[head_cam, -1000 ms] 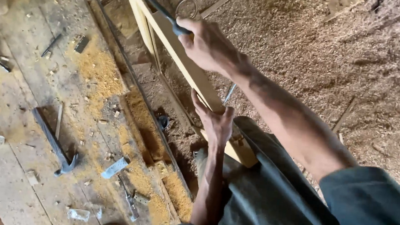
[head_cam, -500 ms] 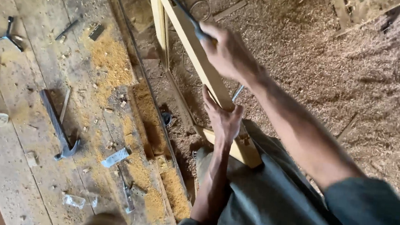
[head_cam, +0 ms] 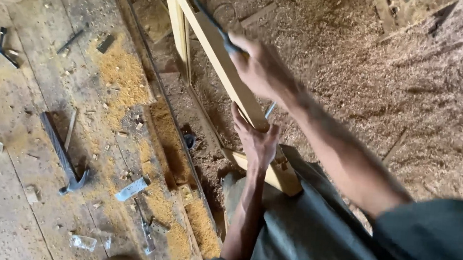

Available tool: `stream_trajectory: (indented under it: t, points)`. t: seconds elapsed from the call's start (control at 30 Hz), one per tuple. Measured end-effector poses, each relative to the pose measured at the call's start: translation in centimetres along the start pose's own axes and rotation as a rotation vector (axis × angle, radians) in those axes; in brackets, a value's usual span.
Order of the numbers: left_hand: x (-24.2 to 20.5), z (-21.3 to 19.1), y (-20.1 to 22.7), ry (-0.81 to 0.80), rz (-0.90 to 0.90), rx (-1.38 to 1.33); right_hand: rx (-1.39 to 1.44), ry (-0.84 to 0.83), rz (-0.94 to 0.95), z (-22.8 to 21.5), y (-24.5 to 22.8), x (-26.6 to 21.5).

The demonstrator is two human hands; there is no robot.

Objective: Filing and smoothing a recessed slot in a wooden board using a hand file in a workshop.

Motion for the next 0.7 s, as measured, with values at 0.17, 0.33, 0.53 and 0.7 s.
stream_trajectory:
  t: [0.17, 0.33, 0.53, 0.7]
  points:
    - [0.4, 0.2, 0.2, 0.024, 0.016, -0.029, 0.049, 0.07, -0.062, -0.4, -0.3, 2.3]
    - [0.1, -0.4, -0.3, 0.007, -0.036, -0.014, -0.007, -0.01, 0.1, -0.6, -1.0, -1.2]
    - [0.2, -1.3, 0.0, -0.001, -0.019, -0.046, 0.136, -0.058, 0.004, 0.7, 1.1, 3.5]
    - [-0.4, -5.7, 1.2, -0.06, -0.222, -0.082, 0.272, 0.025, 0.416, -0.1, 12.0, -8.1]
Point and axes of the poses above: each hand's wrist, its own x-axis towards the middle knuckle, its own z-axis out of the palm, y = z × x, the point moved 9 cm from there along x, towards the middle knuckle, and after that the axes turned 3 degrees about z, right-handed, at the moved point
